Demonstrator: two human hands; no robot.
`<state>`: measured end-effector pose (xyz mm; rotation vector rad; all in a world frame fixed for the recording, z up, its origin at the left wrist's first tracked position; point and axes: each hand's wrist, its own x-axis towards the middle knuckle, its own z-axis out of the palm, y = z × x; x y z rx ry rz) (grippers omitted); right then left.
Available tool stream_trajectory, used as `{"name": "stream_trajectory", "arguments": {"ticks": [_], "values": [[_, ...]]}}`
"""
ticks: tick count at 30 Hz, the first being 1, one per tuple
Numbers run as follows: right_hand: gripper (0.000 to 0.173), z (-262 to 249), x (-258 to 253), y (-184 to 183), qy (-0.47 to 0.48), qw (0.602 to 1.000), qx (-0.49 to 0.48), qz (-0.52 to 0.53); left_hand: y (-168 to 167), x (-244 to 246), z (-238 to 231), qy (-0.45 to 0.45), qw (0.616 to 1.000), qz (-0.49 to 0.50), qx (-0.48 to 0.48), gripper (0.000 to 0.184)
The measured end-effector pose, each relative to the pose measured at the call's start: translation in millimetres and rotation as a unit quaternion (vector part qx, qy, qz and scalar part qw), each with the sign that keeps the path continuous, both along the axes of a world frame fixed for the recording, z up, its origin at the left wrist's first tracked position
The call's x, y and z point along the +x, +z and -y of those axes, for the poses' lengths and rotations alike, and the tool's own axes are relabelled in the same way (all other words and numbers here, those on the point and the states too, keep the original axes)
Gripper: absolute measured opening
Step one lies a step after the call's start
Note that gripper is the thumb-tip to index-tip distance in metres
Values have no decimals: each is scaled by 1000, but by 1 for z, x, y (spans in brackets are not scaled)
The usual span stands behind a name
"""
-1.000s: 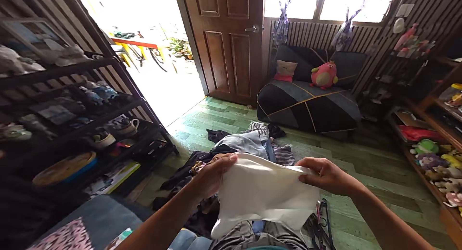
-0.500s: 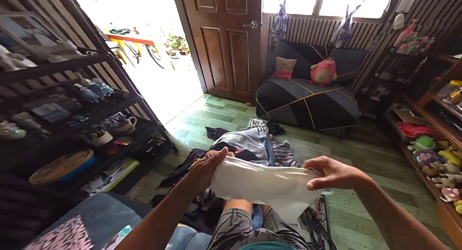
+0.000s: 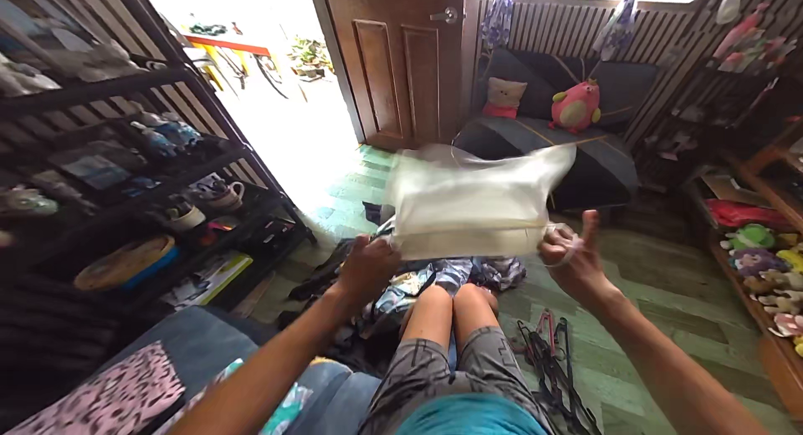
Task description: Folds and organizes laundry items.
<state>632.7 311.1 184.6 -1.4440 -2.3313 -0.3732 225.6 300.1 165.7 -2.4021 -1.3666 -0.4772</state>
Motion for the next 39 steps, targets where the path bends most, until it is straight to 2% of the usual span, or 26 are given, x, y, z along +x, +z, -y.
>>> {"name": "stream_trajectory", "arguments": {"ticks": [1, 2, 3, 5, 7, 9, 10, 12, 13, 14, 15, 16, 18, 19, 21, 22, 24, 25, 28, 31, 33, 34, 35, 36, 38, 39], "values": [[25, -2, 1, -8, -5, 980, -191, 52, -19, -7, -3, -10, 990, -34, -138, 25], [32, -11, -3, -7, -5, 948, -303, 93, -29, -12, -12, -25, 981, -39, -188, 32], [39, -22, -8, -1, -6, 927, -361, 99, -32, -14, -23, -43, 983, -18, -179, 38], [43, -27, -4, -3, 21, 919, -394, -11, -29, -12, -25, -52, 978, 57, -195, 47], [33, -28, 1, 1, 81, 896, -380, -215, -10, -10, -25, -42, 956, 145, -253, 54], [16, -26, -1, 19, 142, 807, -392, -418, 18, -7, -24, -58, 907, 278, -312, 44], [17, -21, -1, 30, 166, 762, -403, -478, 34, -6, -19, -87, 865, 355, -343, 36], [23, -10, -1, 47, 179, 718, -421, -525, 58, -4, -7, -145, 788, 463, -379, 29], [25, -7, 0, 50, 179, 707, -428, -533, 64, -5, -4, -164, 768, 487, -382, 30], [26, -6, 1, 50, 175, 705, -430, -536, 66, -5, -3, -172, 764, 495, -375, 32], [28, -7, 0, 47, 161, 718, -420, -531, 64, -4, -4, -162, 782, 489, -351, 35], [31, -7, -4, 41, 130, 755, -392, -509, 56, -1, -5, -136, 822, 462, -304, 40], [47, -4, -19, 17, 30, 883, -281, -375, 25, 14, -7, -64, 918, 351, -175, 57], [53, 0, -31, -5, 0, 929, -220, -296, 4, 25, -4, -42, 944, 296, -142, 60], [56, 16, -56, -67, 14, 971, -135, -195, -50, 49, 11, -31, 965, 213, -151, 55], [59, 28, -66, -99, 42, 972, -161, -166, -77, 58, 22, -28, 960, 182, -209, 56], [66, 52, -73, -151, 71, 945, -302, -102, -124, 63, 47, -4, 919, 141, -368, 71], [68, 61, -72, -165, 71, 931, -342, -103, -140, 59, 59, 8, 907, 148, -394, 80], [76, 68, -66, -166, 37, 910, -390, -136, -145, 42, 71, 46, 889, 158, -427, 97], [98, 73, -57, -161, -34, 867, -465, -176, -136, 32, 80, 88, 874, 134, -459, 106], [111, 75, -43, -167, -80, 825, -525, -192, -131, 31, 89, 78, 900, 137, -407, 95], [111, 77, -36, -171, -98, 823, -529, -182, -132, 32, 93, 45, 928, 166, -330, 78], [107, 79, -31, -168, -106, 837, -511, -167, -131, 36, 94, -1, 948, 203, -245, 57], [99, 83, -30, -162, -100, 864, -468, -157, -126, 42, 95, -46, 950, 229, -206, 44], [72, 93, -34, -146, -39, 924, -329, -191, -111, 53, 97, -112, 939, 209, -249, 40], [56, 98, -41, -137, 3, 935, -272, -227, -103, 57, 98, -129, 929, 168, -303, 40]]}}
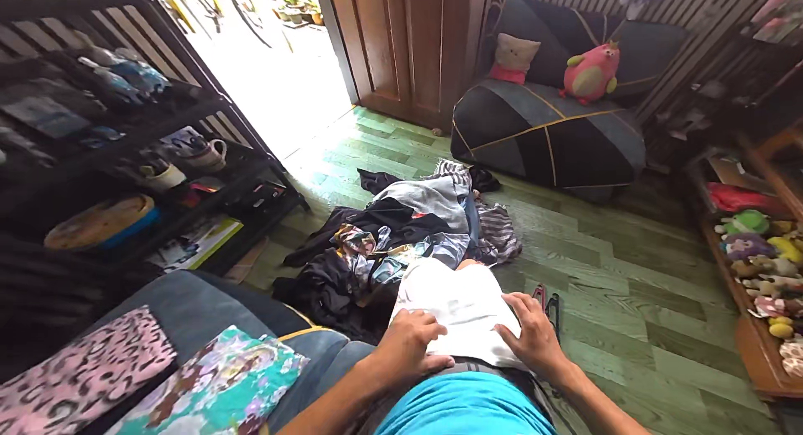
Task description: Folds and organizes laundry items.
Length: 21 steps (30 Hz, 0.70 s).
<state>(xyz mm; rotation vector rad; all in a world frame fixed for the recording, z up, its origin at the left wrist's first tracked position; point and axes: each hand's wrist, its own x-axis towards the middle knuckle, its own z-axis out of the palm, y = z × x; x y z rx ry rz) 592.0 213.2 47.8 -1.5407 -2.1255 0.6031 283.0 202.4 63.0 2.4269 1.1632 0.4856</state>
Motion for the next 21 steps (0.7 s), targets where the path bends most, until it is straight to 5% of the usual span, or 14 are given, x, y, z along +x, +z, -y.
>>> {"name": "stream_trajectory", "arguments": {"ticks": [3, 6, 10, 15, 18, 21], "values": [[21, 12, -26, 18, 85, 984, 80, -133, 10, 8, -9, -50, 992, -82, -82, 34], [34, 14, -49, 25, 120, 983, 104, -97, 11, 8, -17, 10, 997, 55, -54, 40], [12, -17, -50, 26, 52, 993, 102, -5, 20, 11, -31, 79, 982, 169, -32, 39], [18, -33, -45, 54, 7, 987, 153, -51, 27, 3, -42, 36, 986, 163, 1, 23], [36, -19, -81, 48, 35, 980, 188, -54, 36, 18, -40, 40, 986, 164, -2, 25], [22, -29, -89, 34, 35, 985, 165, 27, 42, 18, -40, 39, 991, 120, 36, 18]]}}
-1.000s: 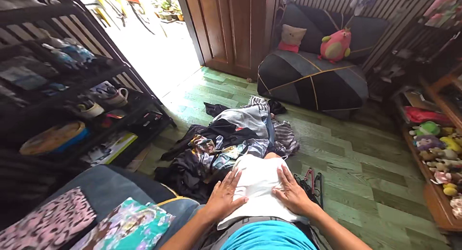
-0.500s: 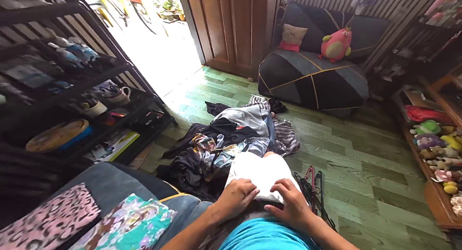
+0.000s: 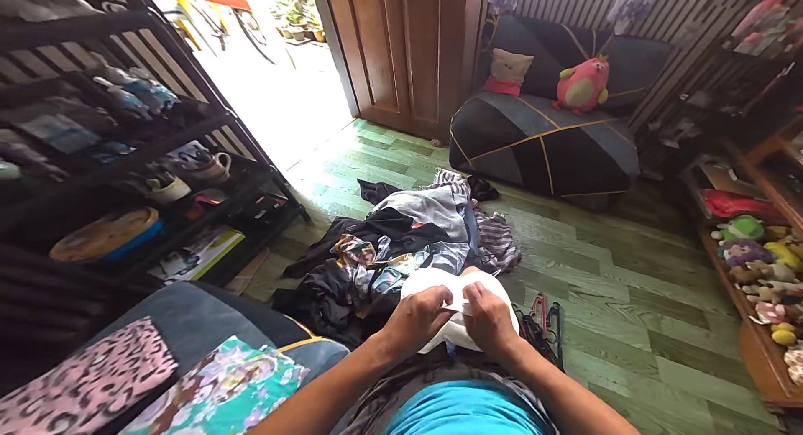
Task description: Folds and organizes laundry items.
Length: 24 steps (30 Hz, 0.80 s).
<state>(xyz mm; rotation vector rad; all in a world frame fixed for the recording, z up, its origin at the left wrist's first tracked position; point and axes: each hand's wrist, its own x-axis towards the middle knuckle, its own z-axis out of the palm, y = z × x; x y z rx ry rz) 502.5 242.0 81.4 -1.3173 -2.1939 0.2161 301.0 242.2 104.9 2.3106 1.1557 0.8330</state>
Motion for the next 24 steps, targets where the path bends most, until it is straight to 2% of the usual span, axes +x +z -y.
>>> {"name": "stream_trajectory", "arguments": {"ticks": [2, 4, 7, 10, 12, 14, 15, 16, 18, 20, 24], "values": [[19, -9, 19, 11, -17, 998, -56, 26, 4, -15, -1, 33, 994, -88, 52, 11], [18, -17, 51, 31, -30, 995, -90, 18, 8, -37, -5, 91, 983, -147, 55, 12], [12, -31, 96, 69, -40, 996, -66, -36, 25, -69, -17, 196, 969, -147, 37, 19], [16, -42, 118, 106, -77, 986, -113, -95, 39, -79, -30, 286, 957, -32, 22, 25], [16, -47, 123, 126, -69, 963, -194, -176, 50, -73, -38, 316, 936, 122, -96, 31], [12, -53, 121, 134, -27, 923, -235, -303, 59, -61, -48, 271, 873, 340, -220, 37], [14, -58, 119, 134, -12, 909, -246, -337, 63, -55, -53, 252, 847, 399, -246, 38], [16, -66, 116, 133, -16, 903, -255, -345, 66, -51, -61, 247, 836, 417, -257, 38], [15, -86, 112, 127, -67, 907, -252, -332, 69, -48, -83, 265, 846, 391, -248, 34], [12, -102, 112, 125, -104, 913, -205, -337, 79, -50, -101, 287, 856, 367, -224, 32], [13, -96, 121, 128, -57, 926, -169, -333, 94, -58, -95, 258, 883, 352, -171, 31]]}}
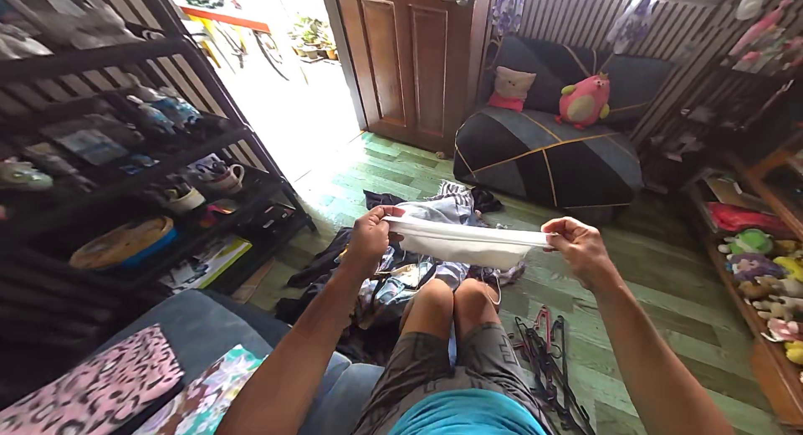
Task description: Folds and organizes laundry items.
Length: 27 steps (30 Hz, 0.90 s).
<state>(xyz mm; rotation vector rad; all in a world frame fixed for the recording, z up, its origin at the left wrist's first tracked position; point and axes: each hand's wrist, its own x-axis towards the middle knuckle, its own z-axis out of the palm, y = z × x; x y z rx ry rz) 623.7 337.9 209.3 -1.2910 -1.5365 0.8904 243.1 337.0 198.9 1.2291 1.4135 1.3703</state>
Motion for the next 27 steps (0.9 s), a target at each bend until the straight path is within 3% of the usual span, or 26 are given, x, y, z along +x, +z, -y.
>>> {"name": "stream_trajectory", "arguments": {"ticks": [3, 5, 7, 9, 11, 13, 15, 18, 19, 21, 24, 27], "values": [[14, 31, 13, -17, 63, 996, -3, 60, -19, -16, 37, -51, 991, -119, 32, 28], [13, 62, 22, -35, 126, 987, -41, 92, -39, -35, 76, -150, 966, -211, 9, 22], [15, 90, 33, -54, 241, 955, -120, 124, -62, -57, 110, -328, 904, -271, -48, 22], [26, 99, 34, -69, 342, 897, -217, 180, -82, -65, 123, -433, 829, -321, -149, 47], [29, 93, 19, -79, 336, 892, -214, 215, -95, -57, 118, -408, 833, -346, -141, 55], [24, 76, -10, -82, 299, 915, -152, 222, -102, -35, 96, -332, 873, -347, -79, 38], [25, 50, -46, -92, 279, 930, -86, 224, -116, -8, 69, -217, 914, -336, -68, 34], [33, 7, -88, -129, 238, 923, -67, 293, -164, 13, 38, -83, 937, -257, -219, 56], [38, -6, -97, -143, 218, 912, -90, 337, -180, 14, 33, -71, 933, -199, -291, 64], [52, -24, -103, -160, 209, 883, -163, 389, -193, 15, 31, -75, 920, -74, -378, 64], [49, -41, -91, -159, 258, 874, -215, 351, -183, 6, 31, -77, 952, 88, -282, 34], [33, -41, -71, -141, 335, 878, -170, 295, -135, -2, 31, -110, 969, 154, -160, 25]]}}
